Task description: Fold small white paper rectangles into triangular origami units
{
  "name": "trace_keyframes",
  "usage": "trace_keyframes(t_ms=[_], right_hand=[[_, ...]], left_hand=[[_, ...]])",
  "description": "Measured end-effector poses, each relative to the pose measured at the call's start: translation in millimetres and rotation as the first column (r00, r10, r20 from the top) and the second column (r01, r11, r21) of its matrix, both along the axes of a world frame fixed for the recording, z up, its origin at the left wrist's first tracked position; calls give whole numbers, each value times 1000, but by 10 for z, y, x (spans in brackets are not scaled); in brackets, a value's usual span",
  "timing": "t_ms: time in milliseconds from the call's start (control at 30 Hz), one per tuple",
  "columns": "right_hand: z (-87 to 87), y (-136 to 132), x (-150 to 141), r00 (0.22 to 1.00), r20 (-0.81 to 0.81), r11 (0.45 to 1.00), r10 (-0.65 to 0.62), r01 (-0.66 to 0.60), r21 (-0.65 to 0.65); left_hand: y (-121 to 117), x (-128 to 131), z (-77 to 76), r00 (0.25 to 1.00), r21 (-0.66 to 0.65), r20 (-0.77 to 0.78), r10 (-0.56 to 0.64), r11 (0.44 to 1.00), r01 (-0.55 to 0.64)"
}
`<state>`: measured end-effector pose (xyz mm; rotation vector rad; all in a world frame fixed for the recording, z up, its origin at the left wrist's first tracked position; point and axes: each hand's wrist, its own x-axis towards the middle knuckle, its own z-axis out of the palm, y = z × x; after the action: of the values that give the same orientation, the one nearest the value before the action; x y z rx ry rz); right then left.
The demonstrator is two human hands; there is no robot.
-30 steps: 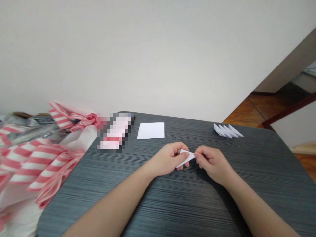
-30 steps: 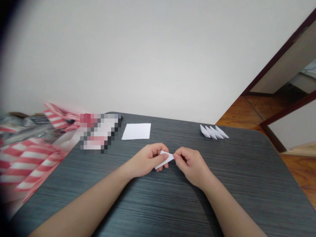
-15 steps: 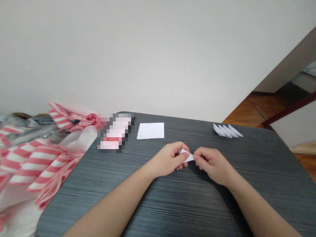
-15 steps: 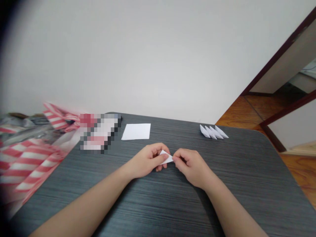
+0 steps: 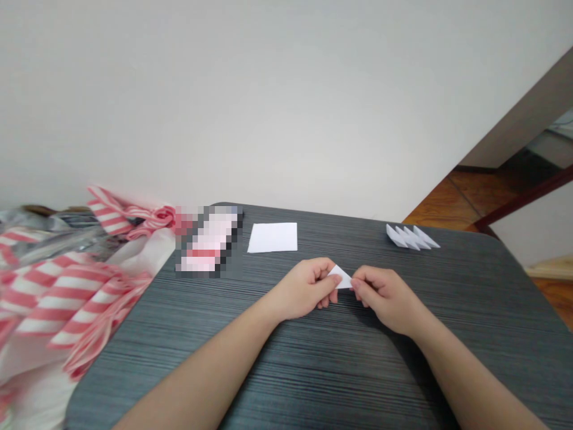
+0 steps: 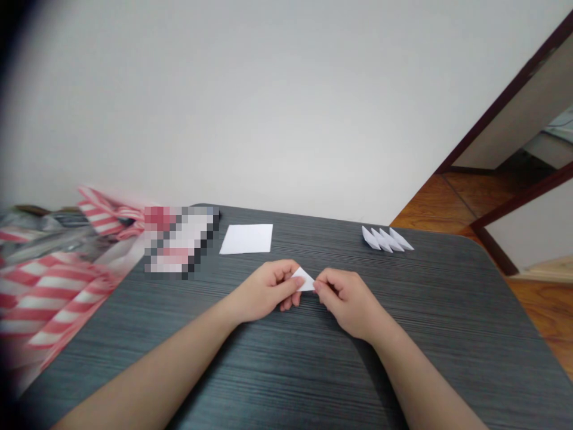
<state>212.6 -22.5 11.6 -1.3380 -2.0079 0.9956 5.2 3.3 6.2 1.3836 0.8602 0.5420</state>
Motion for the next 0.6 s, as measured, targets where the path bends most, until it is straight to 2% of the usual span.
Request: trace_keyframes(t_ms=[367, 600], right_hand=[[-31, -1, 12, 1000, -4, 1000, -27, 27, -6], [6, -16, 6, 999, 23, 998, -41, 40, 47]], left_hand=[[11, 7, -49, 999, -13, 34, 13, 1000, -13], [12, 2, -50, 998, -20, 52, 17, 1000, -16]])
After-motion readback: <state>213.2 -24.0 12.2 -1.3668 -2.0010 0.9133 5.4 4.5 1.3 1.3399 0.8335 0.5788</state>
